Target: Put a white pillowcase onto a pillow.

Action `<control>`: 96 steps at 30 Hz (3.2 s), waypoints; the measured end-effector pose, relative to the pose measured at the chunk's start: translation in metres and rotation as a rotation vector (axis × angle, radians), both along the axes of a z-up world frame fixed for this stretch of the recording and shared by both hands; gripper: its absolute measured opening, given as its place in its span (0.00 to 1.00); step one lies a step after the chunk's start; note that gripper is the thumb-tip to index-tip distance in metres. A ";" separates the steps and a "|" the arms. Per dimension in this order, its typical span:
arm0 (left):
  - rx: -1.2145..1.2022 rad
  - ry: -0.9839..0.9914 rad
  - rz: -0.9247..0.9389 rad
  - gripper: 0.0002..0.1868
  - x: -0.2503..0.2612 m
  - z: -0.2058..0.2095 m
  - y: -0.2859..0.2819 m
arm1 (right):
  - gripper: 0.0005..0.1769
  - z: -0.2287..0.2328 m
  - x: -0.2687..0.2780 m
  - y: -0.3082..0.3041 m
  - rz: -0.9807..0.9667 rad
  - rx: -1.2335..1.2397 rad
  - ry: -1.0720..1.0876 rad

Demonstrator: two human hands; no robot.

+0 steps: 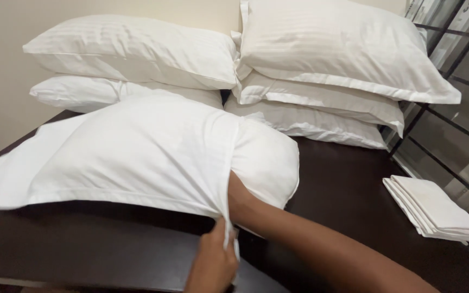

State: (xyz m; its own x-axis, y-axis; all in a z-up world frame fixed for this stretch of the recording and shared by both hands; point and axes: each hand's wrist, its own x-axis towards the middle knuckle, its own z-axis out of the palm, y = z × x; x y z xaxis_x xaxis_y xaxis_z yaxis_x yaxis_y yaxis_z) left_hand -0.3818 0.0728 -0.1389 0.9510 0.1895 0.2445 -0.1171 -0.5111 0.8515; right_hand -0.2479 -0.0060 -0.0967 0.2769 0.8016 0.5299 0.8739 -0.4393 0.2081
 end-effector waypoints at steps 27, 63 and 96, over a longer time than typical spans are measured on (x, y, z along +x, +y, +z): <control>0.246 0.287 -0.014 0.20 -0.015 0.036 0.036 | 0.35 0.046 -0.032 0.000 0.174 -0.033 -0.036; 0.954 -0.496 -0.009 0.30 0.169 0.100 0.023 | 0.51 0.018 0.140 -0.129 -0.600 0.683 0.765; 1.262 0.011 -0.338 0.16 0.319 0.149 0.002 | 0.39 0.063 0.141 -0.093 -0.442 0.355 1.351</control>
State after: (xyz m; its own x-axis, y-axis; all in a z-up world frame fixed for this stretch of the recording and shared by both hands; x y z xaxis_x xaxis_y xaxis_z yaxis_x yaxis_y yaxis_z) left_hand -0.0628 0.0748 0.0106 0.9092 -0.4106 0.0689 -0.3923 -0.9003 -0.1885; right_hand -0.1069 -0.0991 -0.0340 0.8956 0.4073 -0.1789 0.0960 -0.5697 -0.8162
